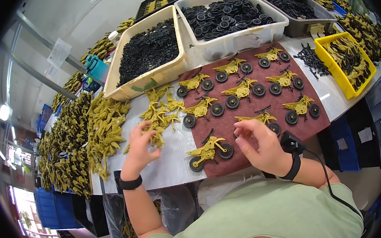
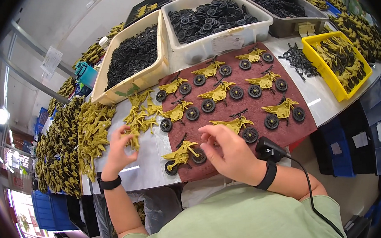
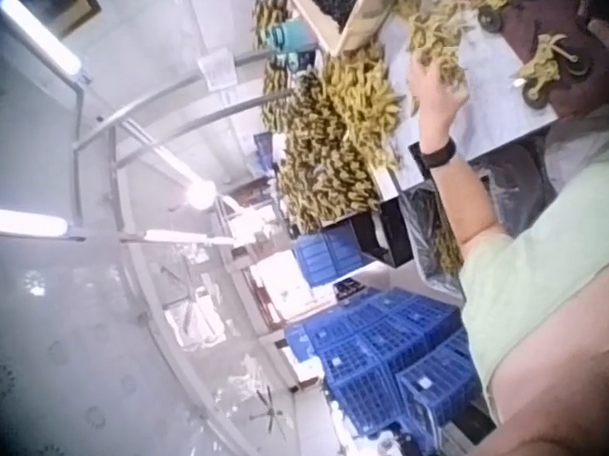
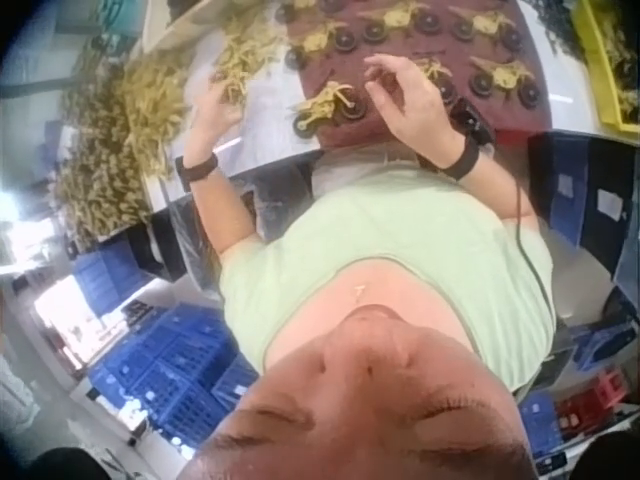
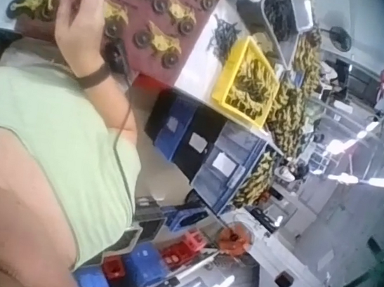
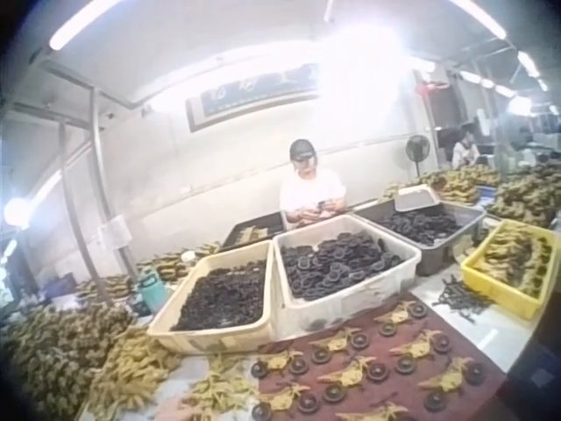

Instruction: The recorder is assembling small plastic model motorcycles by attaching wheels and frame components.

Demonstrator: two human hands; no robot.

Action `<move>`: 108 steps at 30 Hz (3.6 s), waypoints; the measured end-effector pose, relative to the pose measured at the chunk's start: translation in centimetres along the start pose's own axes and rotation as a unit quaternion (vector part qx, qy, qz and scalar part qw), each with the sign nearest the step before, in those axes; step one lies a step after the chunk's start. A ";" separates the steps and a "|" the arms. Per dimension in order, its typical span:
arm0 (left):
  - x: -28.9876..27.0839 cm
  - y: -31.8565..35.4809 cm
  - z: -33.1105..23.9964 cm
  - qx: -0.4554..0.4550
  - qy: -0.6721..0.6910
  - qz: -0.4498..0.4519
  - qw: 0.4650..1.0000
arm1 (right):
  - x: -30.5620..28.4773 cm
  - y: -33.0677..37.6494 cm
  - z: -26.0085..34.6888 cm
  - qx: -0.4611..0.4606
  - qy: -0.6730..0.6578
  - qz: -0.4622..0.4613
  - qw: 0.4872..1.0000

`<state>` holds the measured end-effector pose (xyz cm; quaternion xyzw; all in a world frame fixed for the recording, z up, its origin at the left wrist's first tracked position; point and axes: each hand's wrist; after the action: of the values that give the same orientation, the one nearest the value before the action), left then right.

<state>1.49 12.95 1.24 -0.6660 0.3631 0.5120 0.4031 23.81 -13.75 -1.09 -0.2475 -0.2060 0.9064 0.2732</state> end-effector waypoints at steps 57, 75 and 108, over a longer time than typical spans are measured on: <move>5.0 -7.2 -21.3 0.233 0.196 -0.040 0.952 | -8.5 3.4 -4.0 0.114 -0.098 -0.037 0.988; 3.2 -5.4 -22.6 0.258 0.226 -0.104 0.933 | -7.8 3.8 -2.5 0.125 -0.283 0.018 0.951; 3.0 -3.5 -22.5 0.188 0.283 -0.186 0.922 | -6.9 3.7 -2.6 0.030 -0.242 0.000 0.970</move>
<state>14.03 -6.26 2.31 -0.7509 0.4212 0.1405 0.4889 28.87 -20.11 -2.73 -0.0130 -0.2391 0.9451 0.2224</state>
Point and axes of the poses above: each hand's wrist, its own y-axis away from the middle knuckle, its own x-axis out of the palm, z = x × y, and after that the axes turned 1 degree about x, right-handed
